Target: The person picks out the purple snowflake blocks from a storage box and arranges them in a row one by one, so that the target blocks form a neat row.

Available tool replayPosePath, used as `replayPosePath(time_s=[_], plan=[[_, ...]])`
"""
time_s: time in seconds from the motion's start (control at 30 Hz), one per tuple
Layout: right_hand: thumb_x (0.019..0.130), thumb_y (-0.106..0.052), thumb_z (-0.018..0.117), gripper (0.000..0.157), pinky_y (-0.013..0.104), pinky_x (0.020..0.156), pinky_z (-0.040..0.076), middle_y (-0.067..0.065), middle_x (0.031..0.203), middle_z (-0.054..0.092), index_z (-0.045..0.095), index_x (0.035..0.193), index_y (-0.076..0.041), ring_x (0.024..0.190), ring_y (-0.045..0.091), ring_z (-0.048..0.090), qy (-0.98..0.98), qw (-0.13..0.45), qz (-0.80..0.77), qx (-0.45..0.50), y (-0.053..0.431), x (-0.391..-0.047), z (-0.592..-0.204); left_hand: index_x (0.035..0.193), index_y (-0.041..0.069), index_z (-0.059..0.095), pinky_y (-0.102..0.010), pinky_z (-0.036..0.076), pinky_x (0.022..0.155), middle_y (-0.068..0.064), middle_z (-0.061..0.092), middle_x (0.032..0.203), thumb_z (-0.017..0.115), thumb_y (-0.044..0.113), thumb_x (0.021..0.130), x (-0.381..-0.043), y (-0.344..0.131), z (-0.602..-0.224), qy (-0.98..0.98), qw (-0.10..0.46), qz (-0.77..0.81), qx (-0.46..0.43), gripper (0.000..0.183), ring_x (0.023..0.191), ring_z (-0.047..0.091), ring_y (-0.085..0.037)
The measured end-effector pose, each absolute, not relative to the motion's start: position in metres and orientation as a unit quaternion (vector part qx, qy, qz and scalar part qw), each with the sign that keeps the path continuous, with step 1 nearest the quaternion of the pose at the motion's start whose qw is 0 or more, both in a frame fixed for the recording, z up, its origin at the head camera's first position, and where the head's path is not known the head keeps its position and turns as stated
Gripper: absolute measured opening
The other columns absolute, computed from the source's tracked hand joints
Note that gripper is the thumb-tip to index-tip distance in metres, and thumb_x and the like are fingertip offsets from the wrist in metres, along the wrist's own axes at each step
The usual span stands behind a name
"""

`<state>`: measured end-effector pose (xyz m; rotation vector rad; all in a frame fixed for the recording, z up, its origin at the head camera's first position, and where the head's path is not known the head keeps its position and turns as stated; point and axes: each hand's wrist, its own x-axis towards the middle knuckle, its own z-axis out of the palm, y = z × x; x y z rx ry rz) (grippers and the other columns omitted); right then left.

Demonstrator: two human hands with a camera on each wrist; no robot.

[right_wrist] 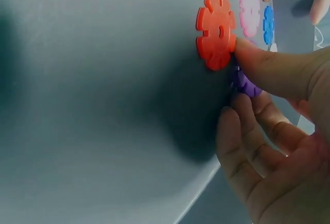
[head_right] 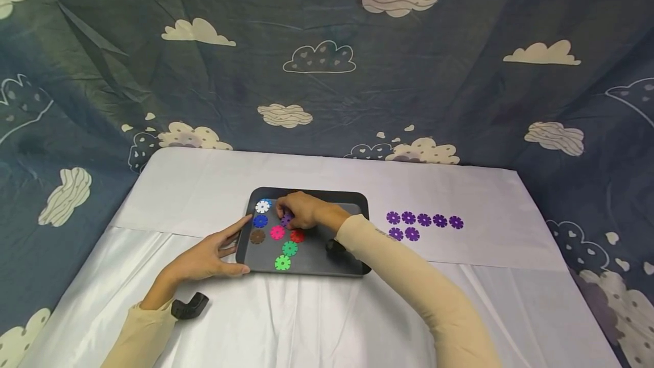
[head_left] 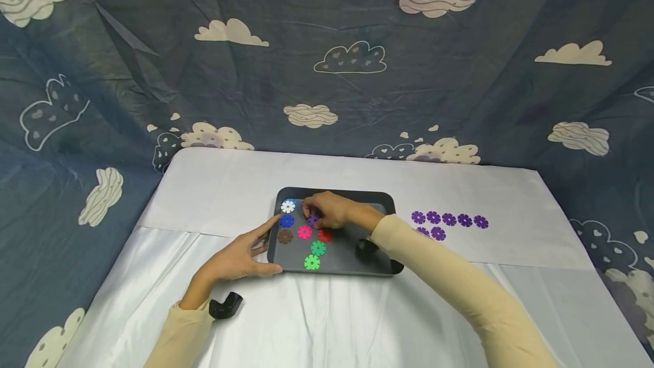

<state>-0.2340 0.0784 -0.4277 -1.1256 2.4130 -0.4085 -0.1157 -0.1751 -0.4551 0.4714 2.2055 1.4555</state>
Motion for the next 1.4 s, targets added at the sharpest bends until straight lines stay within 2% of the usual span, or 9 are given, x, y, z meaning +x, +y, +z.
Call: replayPosePath(time_s=[0.13, 0.37, 0.57, 0.73, 1.0, 1.1, 1.3, 1.4], plan=[[0.088, -0.009, 0.077, 0.021, 0.027, 0.079, 0.049, 0.001, 0.098, 0.061, 0.061, 0.101, -0.011, 0.089, 0.013, 0.053, 0.871, 0.230, -0.150, -0.408, 0.082, -0.235, -0.427, 0.163, 0.021, 0.016, -0.040, 0.040, 0.118, -0.015, 0.012, 0.167, 0.088, 0.025, 0.077, -0.116, -0.174, -0.454, 0.802, 0.225, 0.526, 0.172, 0.112, 0.153, 0.021, -0.031], [0.090, 0.000, 0.070, 0.018, 0.031, 0.087, 0.052, 0.003, 0.103, 0.063, 0.061, 0.102, -0.010, 0.098, 0.017, 0.058, 0.860, 0.252, -0.184, -0.404, 0.094, -0.238, -0.423, 0.163, 0.023, 0.016, -0.039, 0.041, 0.117, -0.016, 0.013, 0.167, 0.088, 0.025, 0.077, -0.116, -0.174, -0.456, 0.806, 0.224, 0.521, 0.170, 0.112, 0.152, 0.022, -0.033], [0.092, -0.001, 0.069, 0.011, 0.024, 0.083, 0.055, 0.002, 0.099, 0.069, 0.069, 0.099, -0.009, 0.094, 0.012, 0.062, 0.837, 0.271, -0.255, -0.400, 0.108, -0.241, -0.421, 0.163, 0.023, 0.016, -0.039, 0.041, 0.116, -0.017, 0.012, 0.167, 0.088, 0.025, 0.077, -0.115, -0.173, -0.456, 0.807, 0.225, 0.520, 0.169, 0.112, 0.152, 0.022, -0.033], [0.093, -0.003, 0.068, 0.012, 0.021, 0.080, 0.055, 0.001, 0.102, 0.072, 0.073, 0.103, -0.009, 0.091, 0.010, 0.063, 0.828, 0.277, -0.302, -0.382, 0.120, -0.243, -0.416, 0.163, 0.023, 0.016, -0.038, 0.042, 0.116, -0.018, 0.012, 0.167, 0.089, 0.024, 0.077, -0.115, -0.173, -0.456, 0.808, 0.223, 0.519, 0.167, 0.112, 0.152, 0.022, -0.034], [0.095, -0.003, 0.066, 0.016, 0.024, 0.079, 0.057, 0.007, 0.103, 0.073, 0.071, 0.109, 0.001, 0.087, 0.014, 0.065, 0.810, 0.269, -0.367, -0.370, 0.141, -0.242, -0.402, 0.163, 0.022, 0.016, -0.041, 0.041, 0.117, -0.018, 0.012, 0.167, 0.089, 0.025, 0.077, -0.115, -0.173, -0.454, 0.806, 0.224, 0.522, 0.165, 0.113, 0.152, 0.022, -0.035], [0.095, -0.003, 0.067, 0.016, 0.024, 0.078, 0.058, 0.007, 0.103, 0.073, 0.071, 0.109, 0.000, 0.086, 0.017, 0.065, 0.811, 0.259, -0.384, -0.358, 0.151, -0.240, -0.398, 0.163, 0.022, 0.016, -0.041, 0.041, 0.117, -0.018, 0.012, 0.167, 0.089, 0.026, 0.077, -0.116, -0.173, -0.454, 0.808, 0.222, 0.520, 0.167, 0.113, 0.152, 0.022, -0.036], [0.095, -0.005, 0.067, 0.018, 0.025, 0.077, 0.057, 0.007, 0.104, 0.072, 0.072, 0.112, -0.003, 0.087, 0.030, 0.064, 0.813, 0.244, -0.416, -0.325, 0.171, -0.234, -0.395, 0.163, 0.022, 0.016, -0.042, 0.041, 0.117, -0.018, 0.012, 0.167, 0.089, 0.023, 0.077, -0.115, -0.173, -0.455, 0.808, 0.223, 0.520, 0.168, 0.112, 0.152, 0.021, -0.036], [0.096, -0.009, 0.068, 0.020, 0.026, 0.077, 0.056, 0.007, 0.105, 0.072, 0.072, 0.114, -0.005, 0.088, 0.031, 0.064, 0.818, 0.229, -0.427, -0.310, 0.183, -0.231, -0.394, 0.163, 0.022, 0.016, -0.042, 0.040, 0.117, -0.018, 0.012, 0.167, 0.089, 0.023, 0.077, -0.114, -0.174, -0.455, 0.807, 0.224, 0.521, 0.167, 0.112, 0.152, 0.021, -0.036]])
